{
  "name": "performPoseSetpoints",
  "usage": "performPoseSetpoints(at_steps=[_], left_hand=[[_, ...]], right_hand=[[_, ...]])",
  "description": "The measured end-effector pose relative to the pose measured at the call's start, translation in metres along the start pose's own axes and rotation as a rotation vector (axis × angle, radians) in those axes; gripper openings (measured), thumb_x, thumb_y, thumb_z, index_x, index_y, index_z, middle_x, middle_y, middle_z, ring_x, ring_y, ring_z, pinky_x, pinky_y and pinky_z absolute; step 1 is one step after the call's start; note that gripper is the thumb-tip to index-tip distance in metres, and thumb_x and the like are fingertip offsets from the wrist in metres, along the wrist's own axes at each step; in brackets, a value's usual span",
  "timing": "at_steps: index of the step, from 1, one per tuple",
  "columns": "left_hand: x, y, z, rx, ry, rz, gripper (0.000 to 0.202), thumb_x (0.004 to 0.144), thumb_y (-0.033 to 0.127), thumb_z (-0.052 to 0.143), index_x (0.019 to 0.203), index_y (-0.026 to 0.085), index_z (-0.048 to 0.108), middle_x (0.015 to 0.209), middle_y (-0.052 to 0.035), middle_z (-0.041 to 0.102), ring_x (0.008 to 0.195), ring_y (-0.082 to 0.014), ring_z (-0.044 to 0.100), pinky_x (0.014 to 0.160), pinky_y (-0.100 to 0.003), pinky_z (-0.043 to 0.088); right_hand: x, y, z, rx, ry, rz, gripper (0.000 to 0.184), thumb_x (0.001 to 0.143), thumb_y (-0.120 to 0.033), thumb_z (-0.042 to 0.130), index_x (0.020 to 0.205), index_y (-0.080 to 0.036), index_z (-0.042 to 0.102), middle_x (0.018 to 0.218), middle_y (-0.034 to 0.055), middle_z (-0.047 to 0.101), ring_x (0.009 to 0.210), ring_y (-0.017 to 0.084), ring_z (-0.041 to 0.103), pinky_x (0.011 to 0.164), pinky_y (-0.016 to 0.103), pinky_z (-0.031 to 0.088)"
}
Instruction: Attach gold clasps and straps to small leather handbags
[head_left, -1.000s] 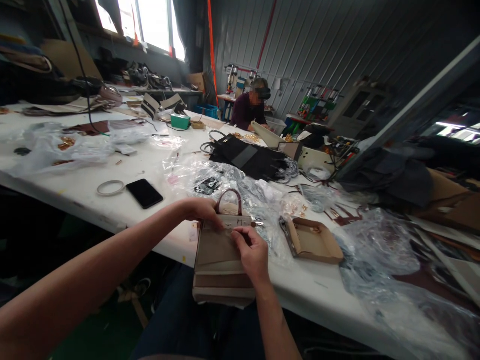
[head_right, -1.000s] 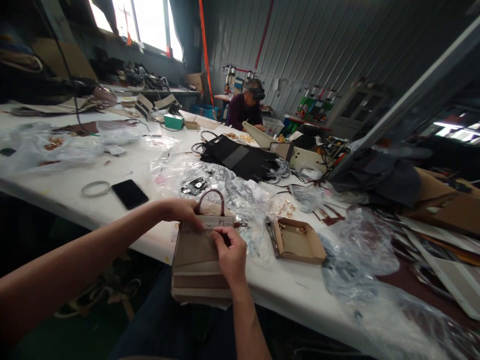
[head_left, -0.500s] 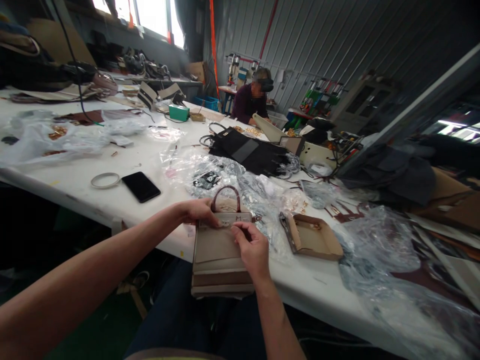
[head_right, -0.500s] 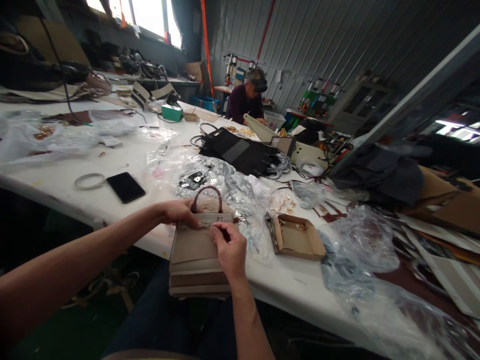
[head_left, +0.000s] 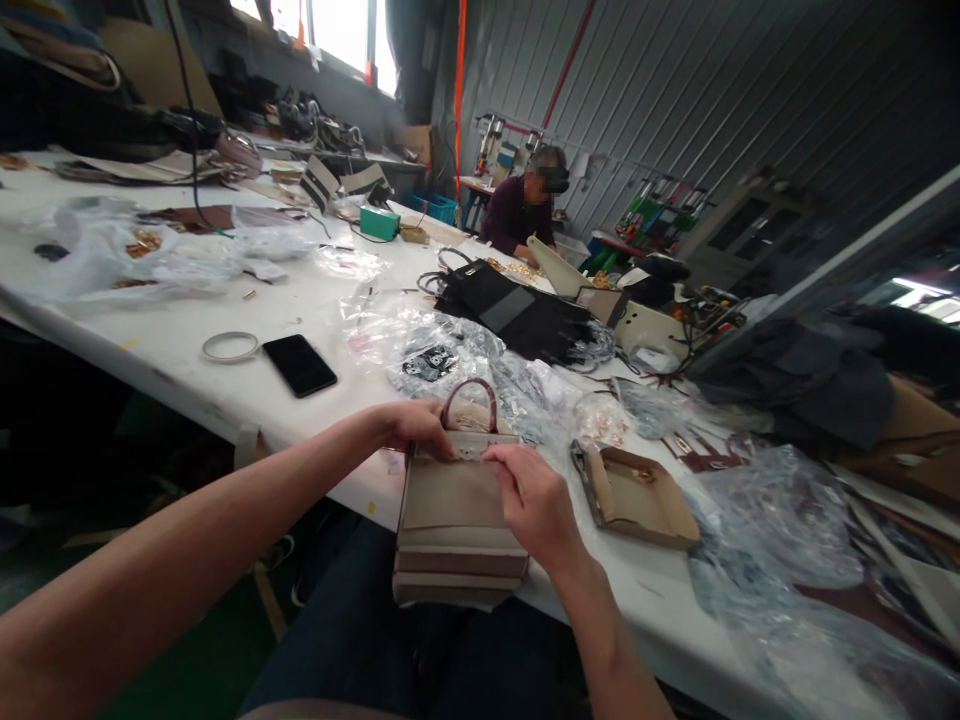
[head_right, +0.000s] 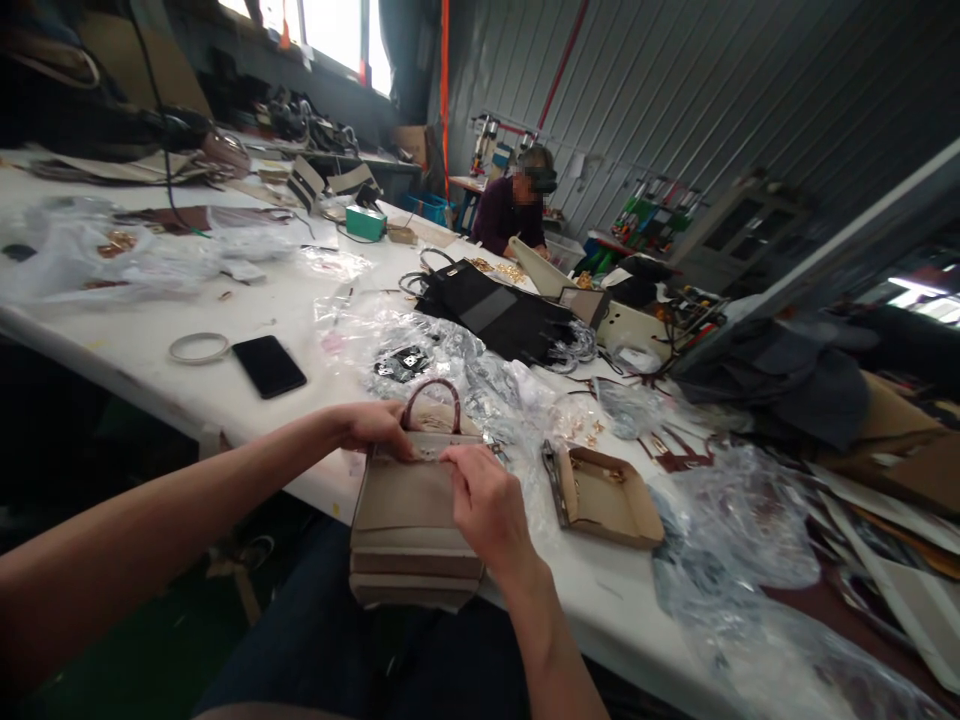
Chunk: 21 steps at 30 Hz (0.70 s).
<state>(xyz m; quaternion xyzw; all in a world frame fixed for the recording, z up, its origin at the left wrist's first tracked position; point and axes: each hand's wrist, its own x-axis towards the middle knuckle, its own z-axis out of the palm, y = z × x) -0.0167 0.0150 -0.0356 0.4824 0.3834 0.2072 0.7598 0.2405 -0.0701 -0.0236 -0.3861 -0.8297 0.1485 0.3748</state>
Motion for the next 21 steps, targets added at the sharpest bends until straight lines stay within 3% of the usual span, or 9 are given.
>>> performPoseSetpoints(at_steps=[7, 14, 21], left_hand=[[0.000, 0.000, -0.003, 0.023, -0.063, -0.009, 0.039, 0.053, 0.016, 0.097, 0.091, 0.016, 0.088, 0.095, -0.0126, 0.087, 0.076, -0.0278, 0.079, 0.063, -0.030, 0.064], [0.002, -0.002, -0.005, 0.026, -0.092, -0.006, 0.038, 0.058, 0.019, 0.097, 0.095, 0.014, 0.089, 0.098, -0.0133, 0.087, 0.080, -0.0284, 0.080, 0.065, -0.030, 0.064], [0.006, -0.003, -0.008, 0.047, -0.068, -0.036, 0.040, 0.055, 0.019, 0.099, 0.092, 0.013, 0.088, 0.094, -0.0136, 0.087, 0.076, -0.0276, 0.078, 0.063, -0.031, 0.064]], right_hand=[[-0.014, 0.009, 0.011, -0.043, -0.048, -0.077, 0.031, 0.113, -0.015, 0.051, 0.125, -0.028, 0.077, 0.125, 0.0093, 0.083, 0.118, 0.028, 0.079, 0.104, 0.046, 0.065], [-0.019, 0.015, 0.017, -0.112, -0.089, -0.111, 0.035, 0.112, -0.011, 0.052, 0.125, -0.029, 0.079, 0.141, 0.0082, 0.080, 0.129, 0.029, 0.077, 0.111, 0.049, 0.062], [-0.013, 0.015, 0.017, -0.073, -0.104, -0.070, 0.033, 0.113, -0.012, 0.049, 0.124, -0.027, 0.076, 0.127, 0.0098, 0.083, 0.120, 0.028, 0.078, 0.105, 0.045, 0.062]])
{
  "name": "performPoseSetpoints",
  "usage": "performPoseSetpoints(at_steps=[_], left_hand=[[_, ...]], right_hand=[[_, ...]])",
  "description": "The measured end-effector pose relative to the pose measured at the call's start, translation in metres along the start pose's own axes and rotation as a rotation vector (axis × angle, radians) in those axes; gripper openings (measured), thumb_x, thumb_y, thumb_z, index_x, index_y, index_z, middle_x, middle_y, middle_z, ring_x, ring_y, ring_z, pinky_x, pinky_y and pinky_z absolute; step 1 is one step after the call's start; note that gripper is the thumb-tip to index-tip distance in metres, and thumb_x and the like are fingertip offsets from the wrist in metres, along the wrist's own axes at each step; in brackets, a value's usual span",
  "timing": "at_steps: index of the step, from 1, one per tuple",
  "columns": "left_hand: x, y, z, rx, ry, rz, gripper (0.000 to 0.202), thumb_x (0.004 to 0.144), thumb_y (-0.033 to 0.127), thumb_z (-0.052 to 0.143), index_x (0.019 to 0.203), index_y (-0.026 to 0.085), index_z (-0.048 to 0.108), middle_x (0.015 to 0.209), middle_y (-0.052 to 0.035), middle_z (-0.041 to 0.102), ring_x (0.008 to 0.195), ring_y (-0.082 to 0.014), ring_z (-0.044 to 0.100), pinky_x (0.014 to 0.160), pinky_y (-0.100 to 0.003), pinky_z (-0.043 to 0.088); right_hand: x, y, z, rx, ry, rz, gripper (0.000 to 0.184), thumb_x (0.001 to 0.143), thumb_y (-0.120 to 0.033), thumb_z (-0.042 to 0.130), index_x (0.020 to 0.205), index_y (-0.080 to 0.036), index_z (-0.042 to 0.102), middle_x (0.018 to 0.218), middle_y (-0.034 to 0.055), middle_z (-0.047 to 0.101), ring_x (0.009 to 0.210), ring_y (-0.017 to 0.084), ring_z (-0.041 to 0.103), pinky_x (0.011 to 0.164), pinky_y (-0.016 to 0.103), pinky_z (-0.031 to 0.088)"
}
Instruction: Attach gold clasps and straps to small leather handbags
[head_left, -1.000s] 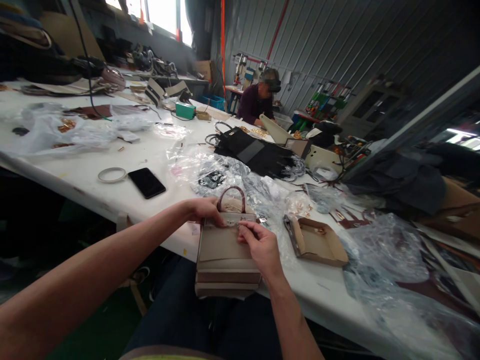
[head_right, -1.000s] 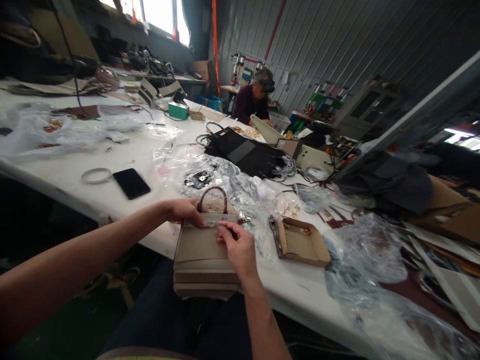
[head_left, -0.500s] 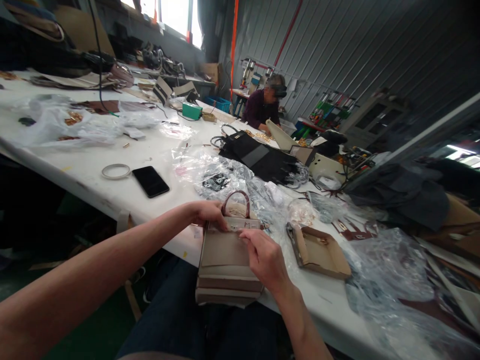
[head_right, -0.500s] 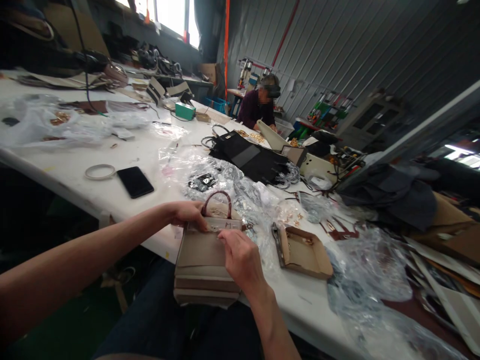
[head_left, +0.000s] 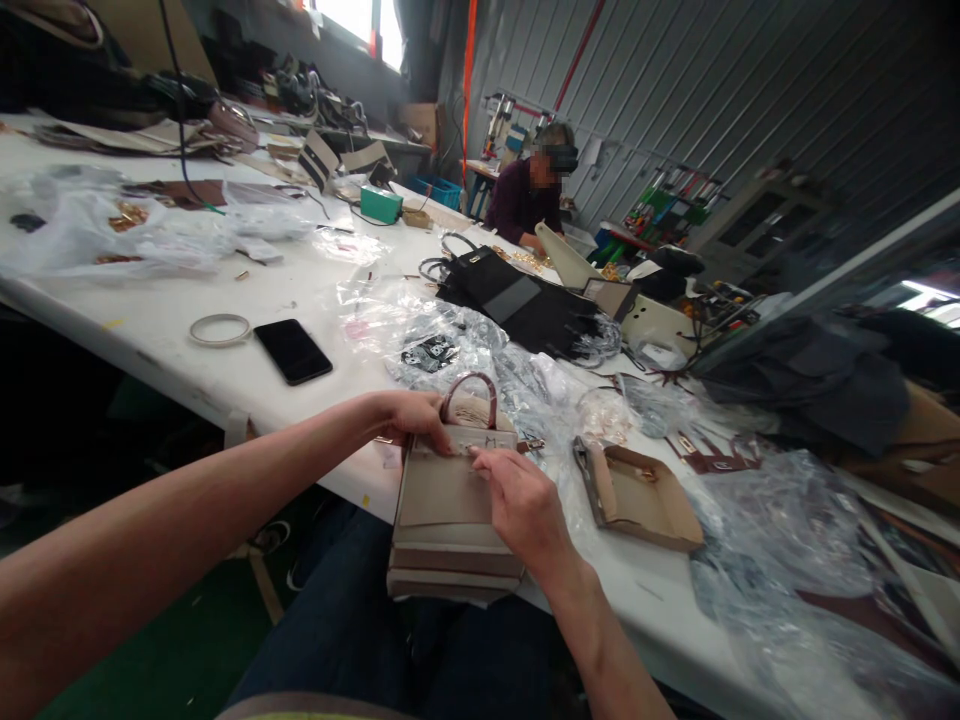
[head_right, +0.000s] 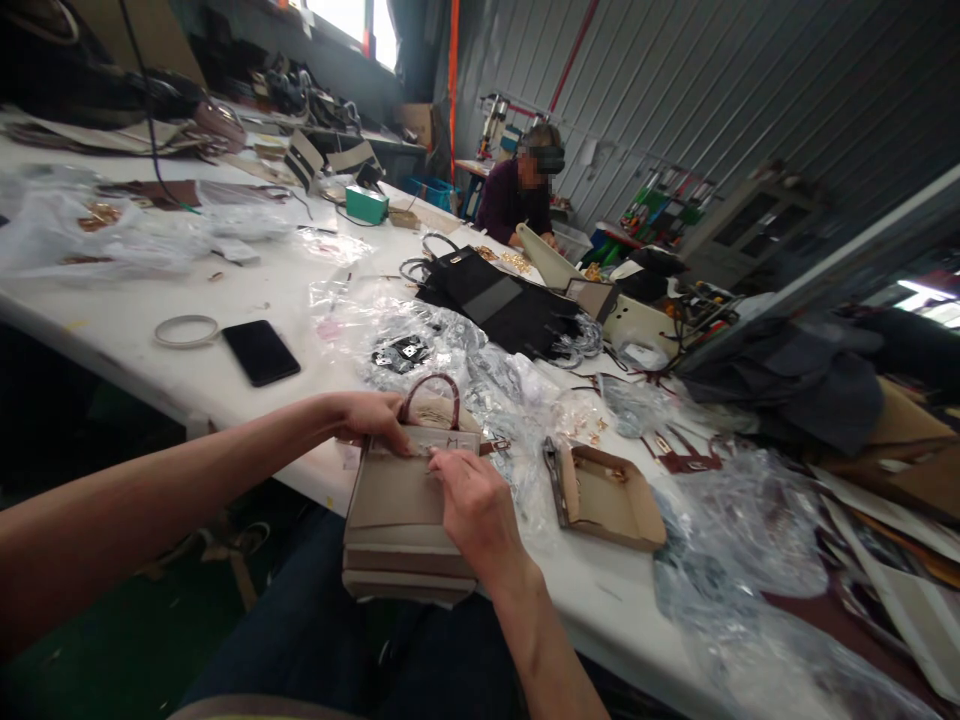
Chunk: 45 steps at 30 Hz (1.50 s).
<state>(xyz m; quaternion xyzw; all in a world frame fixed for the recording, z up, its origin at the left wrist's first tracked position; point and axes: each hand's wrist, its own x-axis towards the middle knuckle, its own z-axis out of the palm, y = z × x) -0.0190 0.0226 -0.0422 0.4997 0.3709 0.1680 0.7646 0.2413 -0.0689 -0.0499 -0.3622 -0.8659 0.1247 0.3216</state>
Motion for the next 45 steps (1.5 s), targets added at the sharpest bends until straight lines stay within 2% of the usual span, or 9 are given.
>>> performPoseSetpoints(at_steps=[5, 8, 11, 14, 21, 28, 33, 37, 45], left_hand=[[0.001, 0.001, 0.000, 0.026, 0.023, -0.012, 0.042, 0.052, 0.020, 0.100, 0.091, 0.013, 0.087, 0.096, -0.0145, 0.086, 0.078, -0.0293, 0.079, 0.064, -0.032, 0.065], [-0.002, 0.003, 0.004, 0.035, 0.029, 0.011, 0.037, 0.055, 0.019, 0.098, 0.089, 0.013, 0.087, 0.092, -0.0132, 0.086, 0.075, -0.0272, 0.078, 0.064, -0.031, 0.064], [-0.007, 0.005, 0.010, 0.017, 0.027, 0.039, 0.039, 0.057, 0.017, 0.097, 0.095, 0.014, 0.088, 0.096, -0.0129, 0.087, 0.077, -0.0263, 0.078, 0.067, -0.030, 0.064], [-0.009, 0.007, 0.013, 0.020, 0.043, 0.027, 0.039, 0.057, 0.016, 0.096, 0.095, 0.013, 0.088, 0.094, -0.0124, 0.086, 0.076, -0.0245, 0.077, 0.066, -0.028, 0.063], [-0.010, 0.009, 0.013, -0.005, 0.026, 0.089, 0.038, 0.056, 0.012, 0.093, 0.094, 0.017, 0.087, 0.092, -0.0083, 0.086, 0.076, -0.0242, 0.078, 0.063, -0.027, 0.062], [-0.009, 0.010, 0.010, 0.004, -0.046, 0.086, 0.033, 0.059, 0.012, 0.091, 0.092, 0.016, 0.087, 0.085, -0.0075, 0.085, 0.068, -0.0229, 0.075, 0.053, -0.024, 0.056], [-0.005, 0.006, 0.006, -0.003, -0.013, 0.071, 0.038, 0.057, 0.012, 0.093, 0.095, 0.014, 0.088, 0.090, -0.0101, 0.086, 0.069, -0.0216, 0.077, 0.059, -0.023, 0.061], [-0.004, 0.006, 0.009, -0.025, -0.017, 0.061, 0.042, 0.055, 0.011, 0.096, 0.096, 0.014, 0.088, 0.097, -0.0109, 0.087, 0.077, -0.0218, 0.078, 0.067, -0.023, 0.064], [-0.005, 0.006, 0.012, -0.047, 0.002, 0.055, 0.037, 0.056, 0.009, 0.094, 0.092, 0.015, 0.087, 0.093, -0.0098, 0.086, 0.079, -0.0236, 0.080, 0.068, -0.026, 0.066]], right_hand=[[0.003, -0.002, -0.009, 0.122, -0.005, 0.095, 0.030, 0.112, -0.016, 0.051, 0.120, -0.027, 0.078, 0.125, 0.0087, 0.083, 0.119, 0.029, 0.078, 0.105, 0.044, 0.061], [0.008, -0.004, -0.018, 0.265, 0.016, 0.212, 0.021, 0.110, -0.025, 0.062, 0.111, -0.028, 0.083, 0.126, 0.0080, 0.083, 0.120, 0.030, 0.078, 0.105, 0.044, 0.062], [0.017, -0.003, -0.020, 0.369, 0.130, 0.339, 0.017, 0.105, -0.033, 0.072, 0.104, -0.026, 0.088, 0.118, 0.0087, 0.083, 0.106, 0.028, 0.079, 0.085, 0.037, 0.064], [0.027, 0.002, -0.013, 0.408, 0.125, 0.402, 0.017, 0.100, -0.033, 0.075, 0.103, -0.026, 0.090, 0.101, 0.0065, 0.083, 0.085, 0.024, 0.076, 0.070, 0.033, 0.059], [0.043, 0.003, -0.003, 0.298, 0.020, 0.286, 0.022, 0.099, -0.022, 0.070, 0.104, -0.028, 0.091, 0.104, 0.0048, 0.086, 0.094, 0.026, 0.079, 0.092, 0.040, 0.061], [0.048, 0.000, -0.007, 0.210, -0.007, 0.257, 0.026, 0.098, -0.012, 0.068, 0.107, -0.027, 0.088, 0.107, 0.0033, 0.085, 0.098, 0.025, 0.078, 0.090, 0.037, 0.058], [0.042, -0.004, -0.004, 0.123, 0.016, 0.230, 0.022, 0.099, -0.009, 0.067, 0.101, -0.023, 0.084, 0.102, 0.0049, 0.081, 0.098, 0.025, 0.075, 0.090, 0.037, 0.056], [0.035, -0.003, 0.001, 0.072, 0.058, 0.191, 0.025, 0.103, -0.010, 0.065, 0.104, -0.025, 0.086, 0.110, 0.0075, 0.076, 0.101, 0.025, 0.074, 0.095, 0.037, 0.058], [0.015, -0.002, 0.013, -0.030, 0.095, 0.087, 0.039, 0.110, -0.011, 0.053, 0.126, -0.024, 0.086, 0.114, 0.0104, 0.075, 0.108, 0.026, 0.075, 0.093, 0.037, 0.062]])
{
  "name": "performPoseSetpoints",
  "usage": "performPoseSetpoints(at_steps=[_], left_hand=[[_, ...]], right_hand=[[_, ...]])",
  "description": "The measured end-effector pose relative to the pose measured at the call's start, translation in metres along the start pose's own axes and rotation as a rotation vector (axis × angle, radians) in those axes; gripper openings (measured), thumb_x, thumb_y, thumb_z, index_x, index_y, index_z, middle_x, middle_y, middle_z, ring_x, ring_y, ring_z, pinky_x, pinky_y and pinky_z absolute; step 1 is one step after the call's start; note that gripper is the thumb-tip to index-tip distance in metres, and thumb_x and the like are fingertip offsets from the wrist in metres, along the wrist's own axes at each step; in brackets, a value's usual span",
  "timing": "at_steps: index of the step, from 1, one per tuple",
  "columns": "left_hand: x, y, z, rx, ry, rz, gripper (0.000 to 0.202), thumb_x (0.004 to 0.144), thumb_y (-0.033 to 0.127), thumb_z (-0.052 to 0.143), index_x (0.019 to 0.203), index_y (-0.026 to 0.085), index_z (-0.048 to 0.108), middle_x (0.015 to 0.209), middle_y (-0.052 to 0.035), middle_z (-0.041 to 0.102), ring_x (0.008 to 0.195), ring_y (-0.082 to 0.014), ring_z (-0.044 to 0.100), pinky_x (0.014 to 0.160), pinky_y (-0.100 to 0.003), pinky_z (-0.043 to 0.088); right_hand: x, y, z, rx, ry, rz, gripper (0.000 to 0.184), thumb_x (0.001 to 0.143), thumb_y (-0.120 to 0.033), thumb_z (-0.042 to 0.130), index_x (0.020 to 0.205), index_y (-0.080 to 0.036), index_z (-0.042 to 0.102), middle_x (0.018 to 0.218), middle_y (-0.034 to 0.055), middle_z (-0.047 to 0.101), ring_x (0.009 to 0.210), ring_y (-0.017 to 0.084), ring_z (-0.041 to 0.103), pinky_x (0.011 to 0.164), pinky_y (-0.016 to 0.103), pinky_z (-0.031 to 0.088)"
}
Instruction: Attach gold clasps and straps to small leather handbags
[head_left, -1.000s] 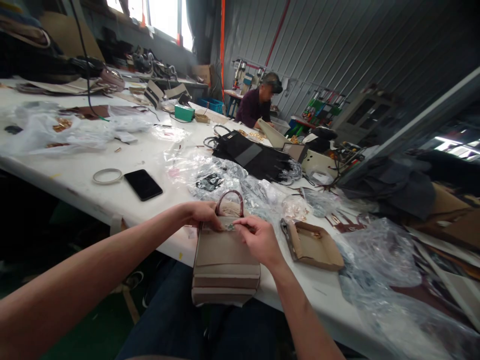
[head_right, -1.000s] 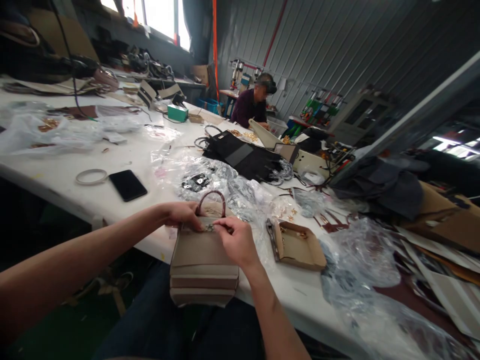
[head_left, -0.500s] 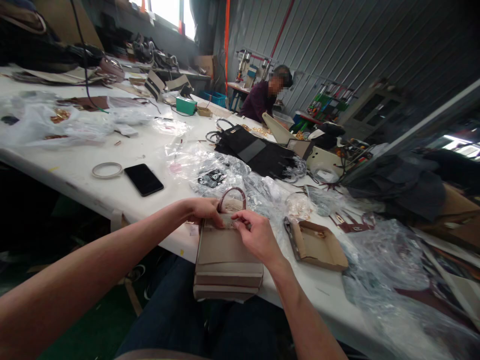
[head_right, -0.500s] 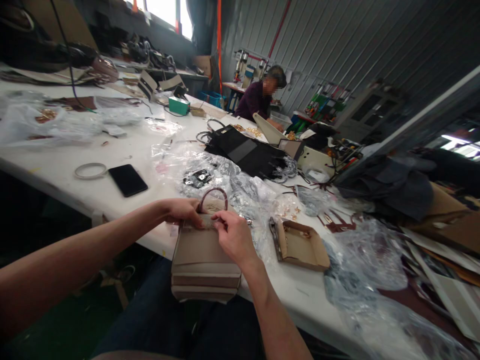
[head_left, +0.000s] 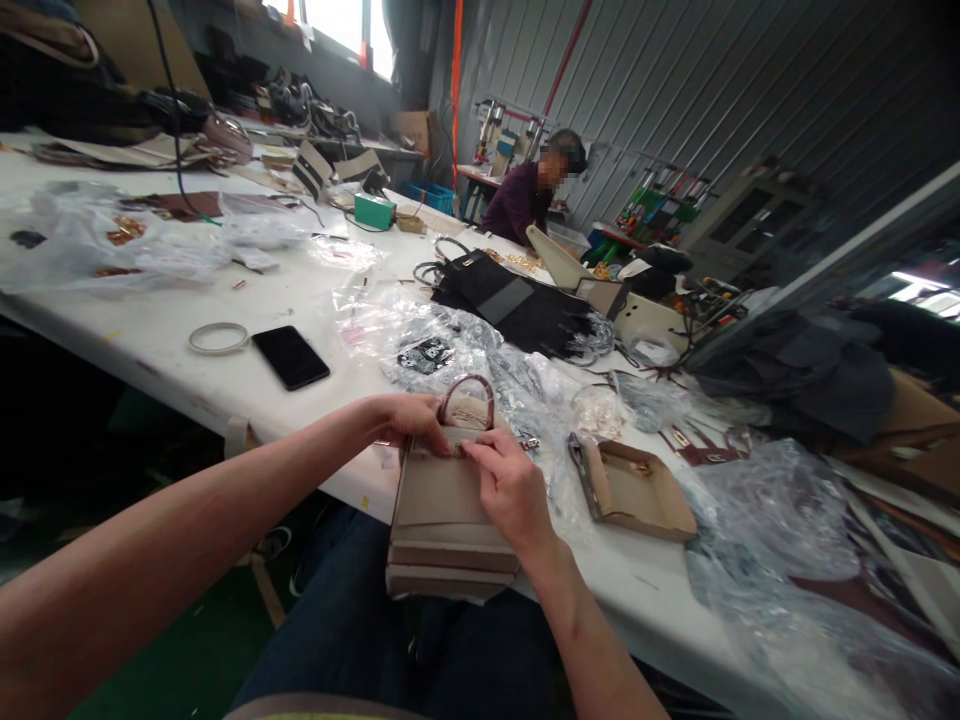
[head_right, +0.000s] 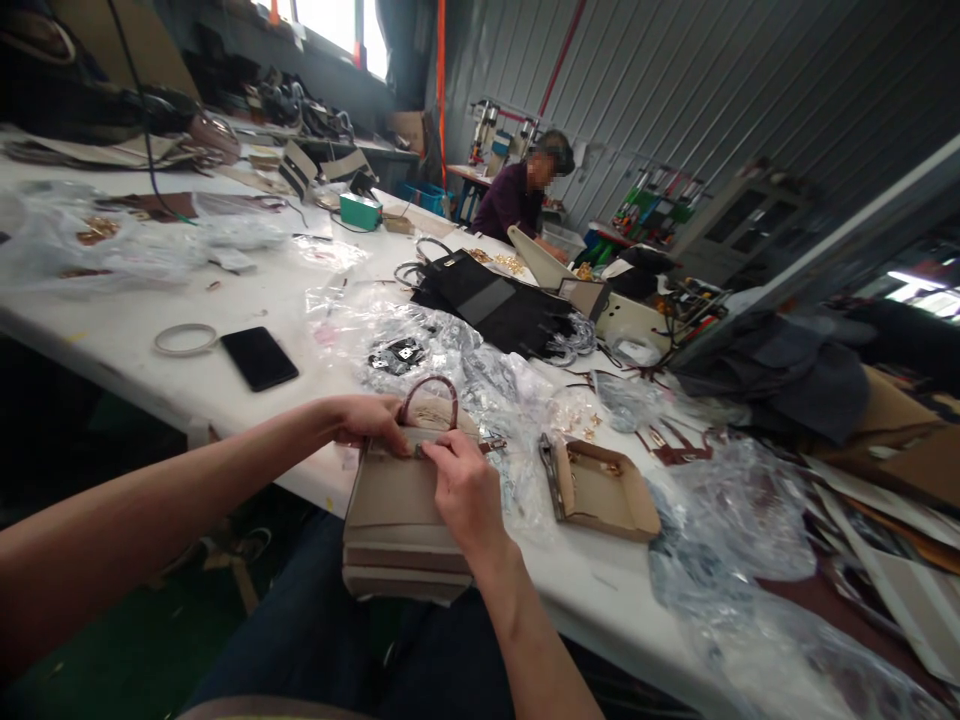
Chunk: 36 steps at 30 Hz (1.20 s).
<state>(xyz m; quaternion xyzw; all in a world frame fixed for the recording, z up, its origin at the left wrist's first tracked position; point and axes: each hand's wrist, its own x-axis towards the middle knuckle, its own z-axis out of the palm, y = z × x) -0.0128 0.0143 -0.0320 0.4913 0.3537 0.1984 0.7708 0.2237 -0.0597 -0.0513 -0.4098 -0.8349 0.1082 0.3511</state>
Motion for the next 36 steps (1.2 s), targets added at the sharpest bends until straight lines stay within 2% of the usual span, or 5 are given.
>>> performPoseSetpoints(at_steps=[6, 12, 23, 29, 36], left_hand=[[0.001, 0.001, -0.002, -0.025, -0.013, -0.023, 0.038, 0.052, 0.011, 0.098, 0.088, 0.015, 0.086, 0.096, -0.0108, 0.087, 0.082, -0.0257, 0.081, 0.073, -0.029, 0.068], [0.003, 0.000, -0.006, 0.008, -0.013, -0.073, 0.036, 0.052, 0.015, 0.097, 0.086, 0.013, 0.086, 0.087, -0.0106, 0.085, 0.072, -0.0238, 0.078, 0.067, -0.028, 0.067], [0.015, 0.002, -0.012, 0.066, 0.027, -0.208, 0.034, 0.055, 0.015, 0.093, 0.086, 0.014, 0.081, 0.083, -0.0084, 0.083, 0.071, -0.0272, 0.078, 0.066, -0.035, 0.069], [0.021, 0.000, -0.009, 0.096, 0.112, -0.264, 0.033, 0.057, 0.019, 0.091, 0.088, 0.016, 0.081, 0.082, -0.0075, 0.083, 0.072, -0.0284, 0.079, 0.071, -0.039, 0.071], [0.010, 0.001, -0.007, 0.071, 0.026, -0.110, 0.039, 0.054, 0.018, 0.098, 0.090, 0.015, 0.083, 0.090, -0.0094, 0.086, 0.076, -0.0266, 0.080, 0.069, -0.032, 0.069]], right_hand=[[-0.009, -0.001, 0.000, 0.000, 0.040, -0.061, 0.054, 0.108, -0.003, 0.047, 0.148, -0.026, 0.076, 0.127, 0.0119, 0.078, 0.119, 0.028, 0.075, 0.106, 0.044, 0.063], [-0.005, -0.003, -0.005, -0.012, -0.015, -0.073, 0.043, 0.108, -0.004, 0.048, 0.127, -0.021, 0.083, 0.118, 0.0122, 0.075, 0.115, 0.028, 0.072, 0.101, 0.043, 0.063], [-0.009, 0.003, 0.006, -0.035, 0.014, -0.073, 0.041, 0.110, -0.005, 0.049, 0.125, -0.021, 0.083, 0.122, 0.0121, 0.076, 0.118, 0.028, 0.070, 0.106, 0.044, 0.062], [-0.012, 0.004, 0.011, -0.017, 0.051, -0.057, 0.041, 0.110, -0.006, 0.050, 0.126, -0.024, 0.083, 0.123, 0.0117, 0.077, 0.120, 0.028, 0.071, 0.106, 0.045, 0.062], [-0.011, 0.001, 0.010, -0.008, 0.057, -0.035, 0.041, 0.109, -0.005, 0.050, 0.126, -0.024, 0.083, 0.124, 0.0109, 0.078, 0.120, 0.028, 0.071, 0.108, 0.046, 0.062]])
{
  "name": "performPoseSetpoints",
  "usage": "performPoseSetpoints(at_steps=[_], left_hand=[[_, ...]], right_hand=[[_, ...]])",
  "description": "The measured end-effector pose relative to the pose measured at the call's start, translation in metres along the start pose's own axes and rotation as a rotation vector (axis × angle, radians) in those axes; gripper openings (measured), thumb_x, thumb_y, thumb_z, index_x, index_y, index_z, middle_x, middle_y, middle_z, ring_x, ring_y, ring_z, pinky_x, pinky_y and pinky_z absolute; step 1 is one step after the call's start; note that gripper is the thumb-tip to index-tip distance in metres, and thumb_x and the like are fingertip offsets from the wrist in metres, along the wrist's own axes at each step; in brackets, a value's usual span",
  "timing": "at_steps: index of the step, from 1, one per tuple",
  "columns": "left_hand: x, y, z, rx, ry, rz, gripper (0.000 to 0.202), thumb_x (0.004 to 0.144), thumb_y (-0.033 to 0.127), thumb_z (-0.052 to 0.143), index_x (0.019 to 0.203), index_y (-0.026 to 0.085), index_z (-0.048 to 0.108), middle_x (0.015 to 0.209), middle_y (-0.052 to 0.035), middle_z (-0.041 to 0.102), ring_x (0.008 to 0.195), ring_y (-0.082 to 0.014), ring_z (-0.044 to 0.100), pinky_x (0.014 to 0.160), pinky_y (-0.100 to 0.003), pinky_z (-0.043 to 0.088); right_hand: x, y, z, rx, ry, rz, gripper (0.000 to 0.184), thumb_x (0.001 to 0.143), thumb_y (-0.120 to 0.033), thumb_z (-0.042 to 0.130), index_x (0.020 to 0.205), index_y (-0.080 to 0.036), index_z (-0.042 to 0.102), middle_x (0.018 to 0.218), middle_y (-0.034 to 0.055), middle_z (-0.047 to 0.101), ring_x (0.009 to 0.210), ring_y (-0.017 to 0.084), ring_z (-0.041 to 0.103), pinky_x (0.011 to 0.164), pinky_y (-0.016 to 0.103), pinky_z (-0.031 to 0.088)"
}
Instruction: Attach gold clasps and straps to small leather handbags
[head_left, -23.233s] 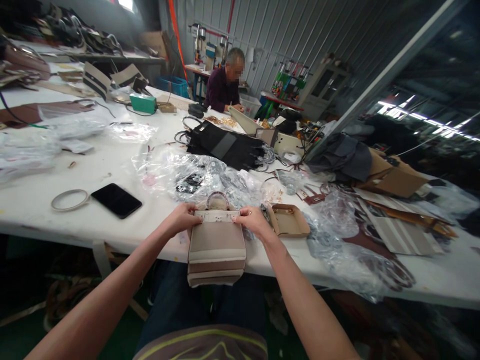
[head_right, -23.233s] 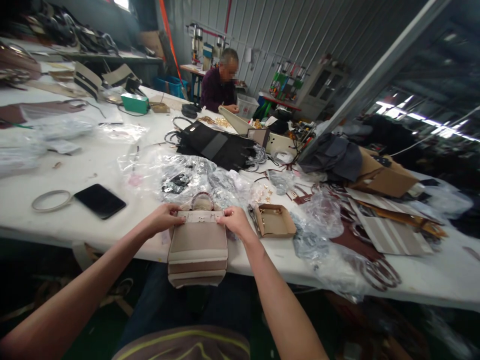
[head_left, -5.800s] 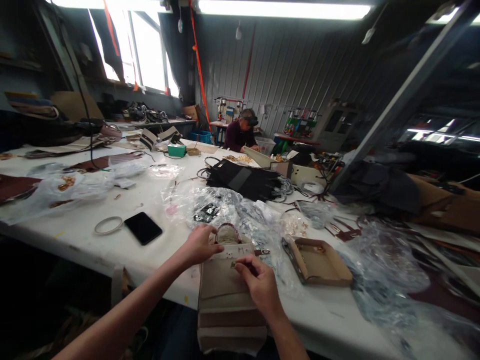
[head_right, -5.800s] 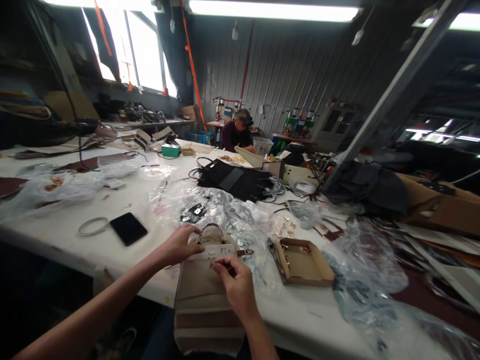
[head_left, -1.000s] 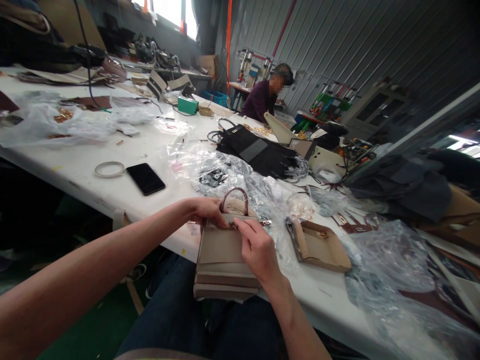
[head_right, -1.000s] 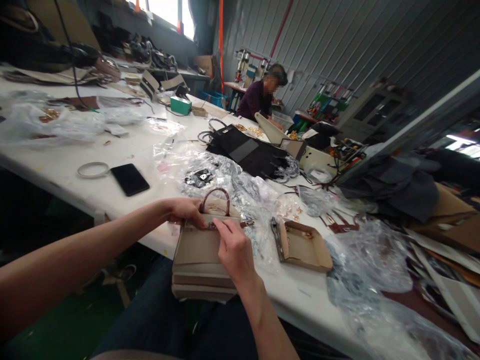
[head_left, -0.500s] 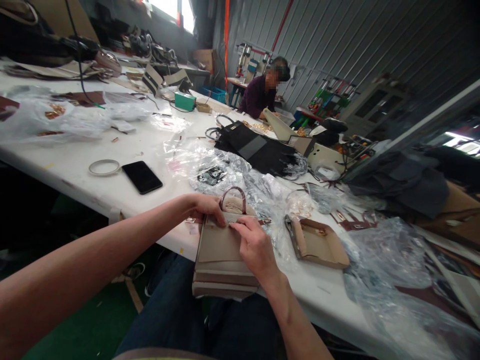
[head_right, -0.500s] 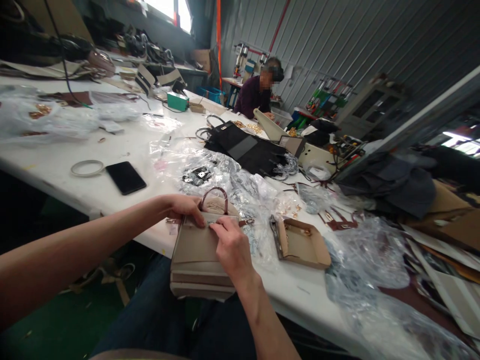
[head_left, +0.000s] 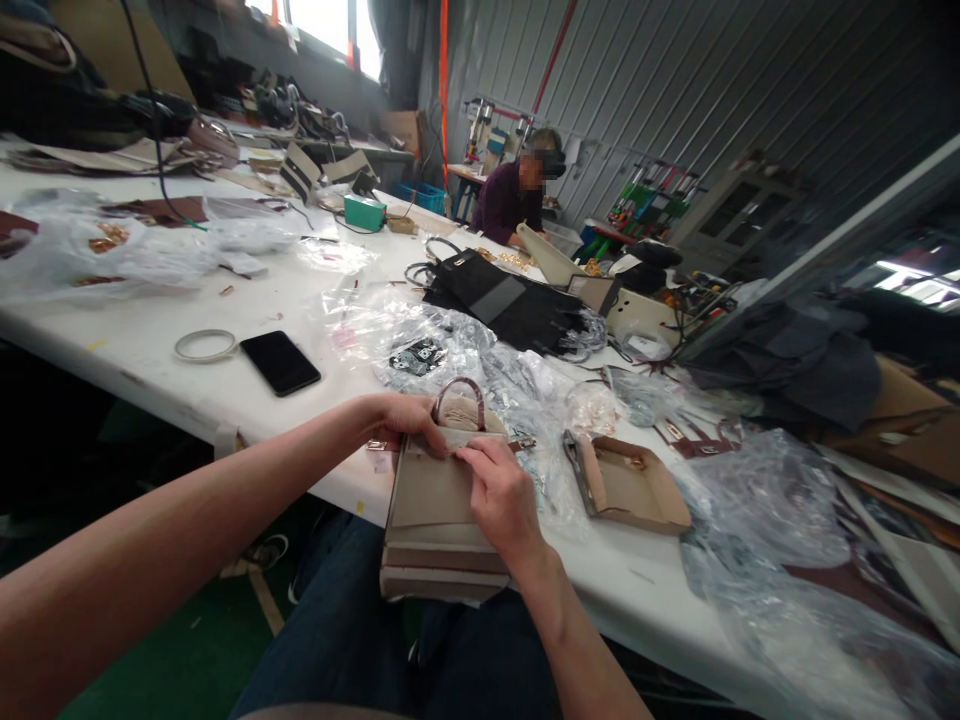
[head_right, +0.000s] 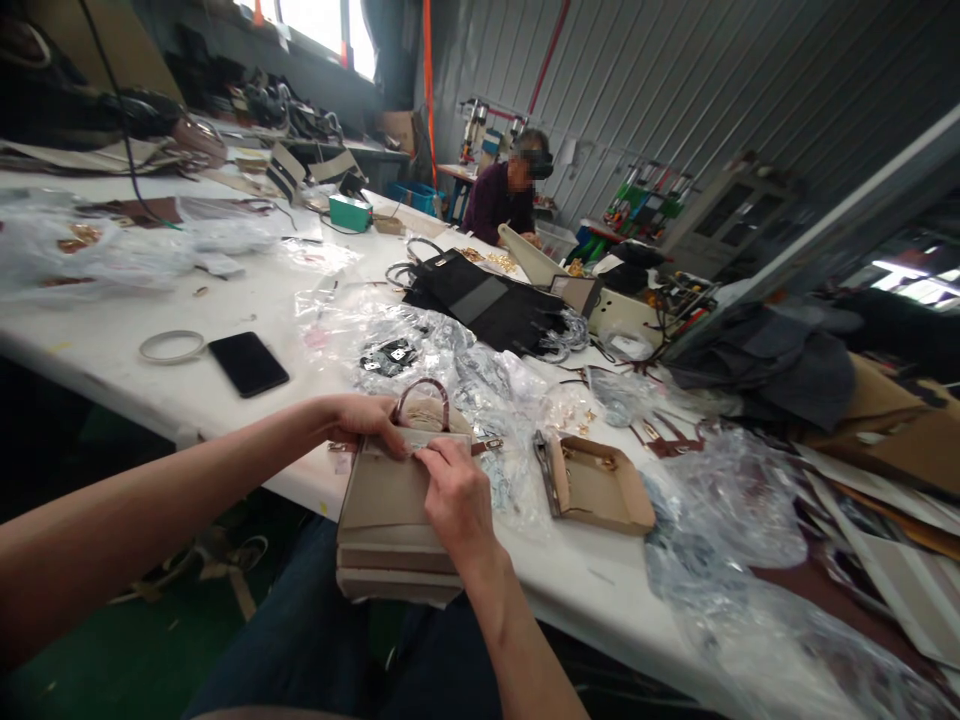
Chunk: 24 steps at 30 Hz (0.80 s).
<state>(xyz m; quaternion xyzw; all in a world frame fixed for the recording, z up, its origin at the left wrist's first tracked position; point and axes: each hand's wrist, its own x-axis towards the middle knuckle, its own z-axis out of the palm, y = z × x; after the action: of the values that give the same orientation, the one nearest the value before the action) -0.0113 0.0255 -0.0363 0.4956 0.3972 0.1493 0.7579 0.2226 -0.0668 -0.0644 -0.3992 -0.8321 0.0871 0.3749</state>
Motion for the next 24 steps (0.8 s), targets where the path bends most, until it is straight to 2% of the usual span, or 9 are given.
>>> performPoseSetpoints(at_steps=[2, 6, 11, 16, 21, 24], left_hand=[[0.001, 0.000, 0.001, -0.012, 0.037, -0.006, 0.037, 0.051, 0.017, 0.098, 0.085, 0.015, 0.082, 0.087, -0.0096, 0.085, 0.074, -0.0260, 0.079, 0.068, -0.032, 0.068], [0.008, 0.000, 0.003, 0.014, 0.133, -0.102, 0.035, 0.049, 0.017, 0.094, 0.082, 0.016, 0.081, 0.082, -0.0090, 0.084, 0.073, -0.0274, 0.078, 0.064, -0.033, 0.067], [0.009, 0.001, 0.004, 0.041, 0.119, -0.079, 0.034, 0.051, 0.019, 0.093, 0.082, 0.019, 0.081, 0.080, -0.0077, 0.083, 0.070, -0.0286, 0.078, 0.059, -0.033, 0.065], [0.009, -0.001, 0.002, 0.047, 0.163, -0.099, 0.034, 0.052, 0.020, 0.092, 0.084, 0.015, 0.080, 0.079, -0.0099, 0.082, 0.067, -0.0279, 0.076, 0.059, -0.033, 0.065], [0.009, 0.001, 0.004, 0.042, 0.142, -0.105, 0.038, 0.050, 0.021, 0.092, 0.085, 0.014, 0.081, 0.085, -0.0113, 0.084, 0.072, -0.0283, 0.077, 0.064, -0.034, 0.066], [0.006, 0.002, 0.006, 0.052, 0.162, -0.098, 0.038, 0.049, 0.021, 0.094, 0.085, 0.016, 0.081, 0.085, -0.0110, 0.084, 0.073, -0.0295, 0.078, 0.063, -0.034, 0.066]], right_hand=[[0.000, 0.000, 0.000, 0.001, 0.000, 0.003, 0.042, 0.108, -0.005, 0.051, 0.126, -0.025, 0.084, 0.123, 0.0106, 0.078, 0.120, 0.028, 0.071, 0.108, 0.046, 0.062], [0.001, 0.000, 0.000, 0.005, 0.001, 0.005, 0.042, 0.107, -0.005, 0.052, 0.125, -0.025, 0.084, 0.123, 0.0107, 0.078, 0.119, 0.028, 0.070, 0.108, 0.045, 0.061], [0.001, 0.000, 0.000, -0.006, -0.011, 0.010, 0.042, 0.107, -0.004, 0.052, 0.126, -0.024, 0.083, 0.125, 0.0108, 0.078, 0.119, 0.029, 0.069, 0.107, 0.045, 0.061], [0.000, 0.002, 0.001, -0.002, 0.001, 0.018, 0.039, 0.108, -0.005, 0.052, 0.125, -0.023, 0.082, 0.123, 0.0110, 0.078, 0.119, 0.029, 0.068, 0.107, 0.045, 0.059], [-0.002, 0.002, 0.007, 0.062, 0.092, 0.082, 0.041, 0.106, -0.004, 0.049, 0.125, -0.022, 0.081, 0.123, 0.0118, 0.077, 0.119, 0.027, 0.070, 0.109, 0.043, 0.059], [-0.001, -0.003, 0.001, 0.111, 0.150, 0.111, 0.046, 0.106, -0.003, 0.044, 0.130, -0.022, 0.078, 0.120, 0.0117, 0.076, 0.117, 0.025, 0.072, 0.107, 0.040, 0.060]])
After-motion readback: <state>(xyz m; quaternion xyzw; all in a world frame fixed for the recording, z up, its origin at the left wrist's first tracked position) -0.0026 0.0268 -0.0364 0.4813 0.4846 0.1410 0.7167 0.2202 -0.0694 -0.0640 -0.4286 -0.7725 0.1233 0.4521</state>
